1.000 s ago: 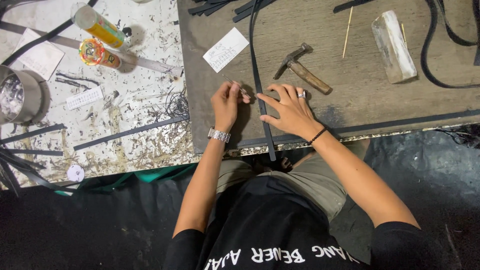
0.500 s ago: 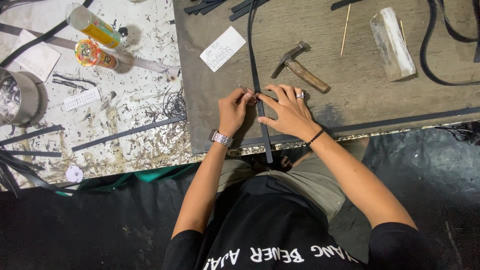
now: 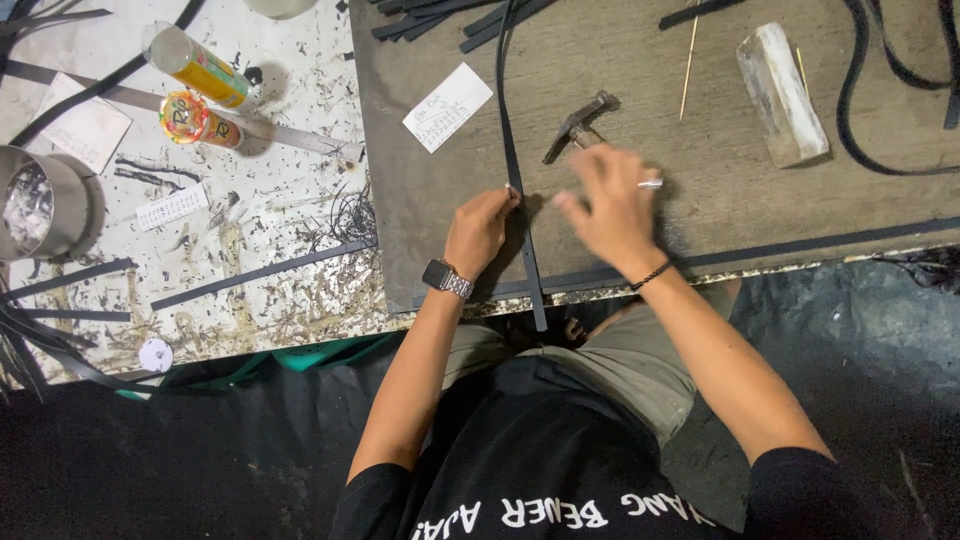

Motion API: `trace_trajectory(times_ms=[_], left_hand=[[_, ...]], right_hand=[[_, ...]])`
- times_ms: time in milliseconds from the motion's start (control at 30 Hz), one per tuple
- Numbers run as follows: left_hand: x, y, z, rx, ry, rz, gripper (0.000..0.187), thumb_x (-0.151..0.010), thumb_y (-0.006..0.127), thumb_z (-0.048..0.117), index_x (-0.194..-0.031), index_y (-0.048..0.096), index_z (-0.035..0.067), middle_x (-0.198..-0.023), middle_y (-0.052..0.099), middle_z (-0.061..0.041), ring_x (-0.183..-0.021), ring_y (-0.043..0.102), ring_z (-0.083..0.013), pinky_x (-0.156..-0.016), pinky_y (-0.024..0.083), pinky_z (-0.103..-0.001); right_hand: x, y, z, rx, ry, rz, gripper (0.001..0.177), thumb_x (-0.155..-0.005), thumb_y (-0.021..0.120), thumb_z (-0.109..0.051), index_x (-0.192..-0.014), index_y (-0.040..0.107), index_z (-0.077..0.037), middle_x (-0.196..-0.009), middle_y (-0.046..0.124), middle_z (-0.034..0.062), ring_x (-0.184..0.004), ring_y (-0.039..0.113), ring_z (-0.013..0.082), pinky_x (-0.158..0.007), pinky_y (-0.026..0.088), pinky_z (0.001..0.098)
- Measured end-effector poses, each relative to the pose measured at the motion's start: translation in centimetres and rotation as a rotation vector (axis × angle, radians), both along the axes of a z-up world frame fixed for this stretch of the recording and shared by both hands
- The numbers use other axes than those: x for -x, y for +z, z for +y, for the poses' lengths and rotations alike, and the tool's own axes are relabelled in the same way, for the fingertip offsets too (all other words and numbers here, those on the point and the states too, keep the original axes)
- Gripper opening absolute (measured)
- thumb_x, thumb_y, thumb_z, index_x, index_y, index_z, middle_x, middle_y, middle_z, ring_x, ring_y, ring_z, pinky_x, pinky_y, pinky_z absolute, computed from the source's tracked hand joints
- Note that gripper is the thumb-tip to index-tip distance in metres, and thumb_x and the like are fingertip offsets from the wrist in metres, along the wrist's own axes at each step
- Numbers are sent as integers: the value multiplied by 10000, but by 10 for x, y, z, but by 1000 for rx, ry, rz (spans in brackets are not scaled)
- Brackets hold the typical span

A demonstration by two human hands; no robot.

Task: The person uses a hammer and nail to repeatedly drive nails into a long black leather strip placed on a workbench. They position the nail, strike it with the hammer, and continue along the strip.

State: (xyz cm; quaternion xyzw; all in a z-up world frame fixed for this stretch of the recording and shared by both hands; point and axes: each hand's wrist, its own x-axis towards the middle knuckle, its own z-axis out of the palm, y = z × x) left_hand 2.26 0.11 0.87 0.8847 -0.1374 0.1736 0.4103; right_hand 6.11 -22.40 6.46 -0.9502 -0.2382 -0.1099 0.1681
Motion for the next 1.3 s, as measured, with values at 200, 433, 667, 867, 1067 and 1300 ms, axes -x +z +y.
trace_trajectory(times_ms=[200,433,667,867,1067,1300], left_hand=[[0,-4,5,-147,-49,-49,88,-1006,622,40,-1024,648,122,-761,658,-42,-734,706,-238,-683,588,-318],[-2,-18,7,-133,-77,-13,126,-1027,556,39,-1092,634,114,-804,638,-59,-776,700,-254,-707,586,-338],[-1,-20,4,-101,-113,-10,163,-1025,539,5,-1090,646,109,-838,654,-73,-830,697,-270,-764,591,-350],[1,-10,4,-32,-100,26,171,-1027,554,-3,-1113,678,78,-902,695,-129,-896,712,-307,-803,598,-390],[0,-17,2,-33,-67,-25,201,-962,625,-52,-1089,693,87,-883,728,-82,-876,734,-273,-801,615,-340],[-1,-2,1,93,-51,8,180,-941,672,-56,-1061,710,72,-883,748,-96,-880,746,-280,-792,621,-351]], right_hand=[[-25,-51,-52,260,-93,-218,339,-1092,561,-309,-1168,621,16,-937,538,102,-859,574,312,-804,419,471],[12,19,-40,-386,-209,468,502,-1082,590,-529,-881,586,-69,-643,582,161,-714,668,401,-571,414,454],[56,32,-24,-472,119,-160,430,-1015,558,-410,-823,612,-29,-513,561,124,-477,614,322,-471,472,390],[39,41,-34,-140,-27,336,573,-1099,450,-491,-1155,641,46,-523,583,112,-444,608,259,-421,409,342],[-2,2,-35,195,-168,-251,397,-1023,702,-360,-1211,623,-20,-854,608,153,-859,610,333,-733,431,453],[7,-5,29,-21,343,-37,413,-961,687,-399,-1194,705,-58,-1205,613,160,-1191,552,360,-914,406,455]])
